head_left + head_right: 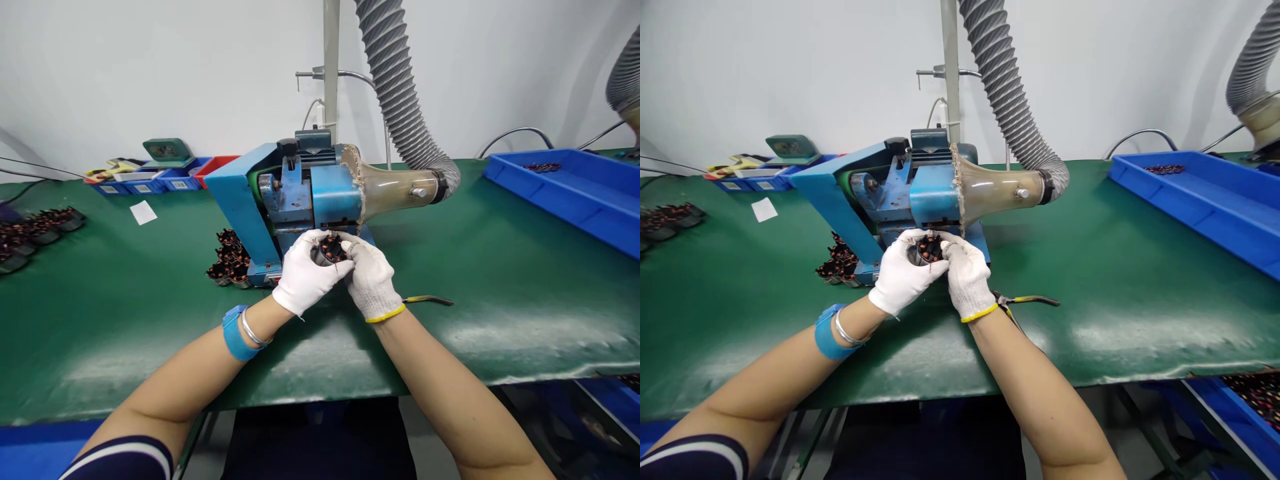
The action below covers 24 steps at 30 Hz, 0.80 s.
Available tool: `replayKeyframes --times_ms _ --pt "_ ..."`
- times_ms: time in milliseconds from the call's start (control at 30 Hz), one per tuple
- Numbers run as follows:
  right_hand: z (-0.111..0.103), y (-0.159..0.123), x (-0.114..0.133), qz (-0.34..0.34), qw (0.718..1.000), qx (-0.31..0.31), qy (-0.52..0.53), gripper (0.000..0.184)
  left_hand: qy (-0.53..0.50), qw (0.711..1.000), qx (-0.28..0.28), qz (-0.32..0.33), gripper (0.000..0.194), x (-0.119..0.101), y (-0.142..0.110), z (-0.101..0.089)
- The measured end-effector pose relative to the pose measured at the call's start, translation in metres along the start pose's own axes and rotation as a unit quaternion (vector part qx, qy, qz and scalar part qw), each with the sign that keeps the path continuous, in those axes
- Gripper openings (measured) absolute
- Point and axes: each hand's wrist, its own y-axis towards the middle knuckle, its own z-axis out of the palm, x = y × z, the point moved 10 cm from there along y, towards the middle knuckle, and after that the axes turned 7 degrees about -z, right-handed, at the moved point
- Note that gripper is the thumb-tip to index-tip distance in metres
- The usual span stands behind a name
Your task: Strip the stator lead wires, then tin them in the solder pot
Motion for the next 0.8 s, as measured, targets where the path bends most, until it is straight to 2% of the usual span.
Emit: replayKeyframes --times_ms 167,300,433,600,700,800 --pt "-0.002 0.000 0.005 -0.019 1.000 -0.019 -0.008 0.028 -0.013 1.000 -0.005 -0.002 0.058 0.000 0.000 0.002" --pt "-0.002 0.002 0.005 -0.017 1.000 -0.017 -0.013 0.027 0.003 1.000 -0.031 -0.005 0.058 -0.007 -0.001 -0.001" --pt "-0.005 0.003 0.004 -0.016 0.999 -0.028 -0.005 0.028 0.000 1.000 -0.003 -0.029 0.056 -0.009 0.001 0.003" --pt "-0.002 0.003 0.008 -0.032 0.999 -0.015 -0.018 0.028 0.000 1.000 -0.006 -0.027 0.060 -0.009 0.002 0.002" --pt "-0.003 -0.002 0.014 -0.039 0.998 -0.021 -0.042 0.027 -0.027 1.000 0.006 -0.010 0.059 -0.011 -0.006 0.004" --pt "0.000 -0.009 0.027 -0.084 0.993 -0.002 -0.085 0.024 -0.055 0.998 0.013 0.033 0.056 -0.018 -0.025 -0.001"
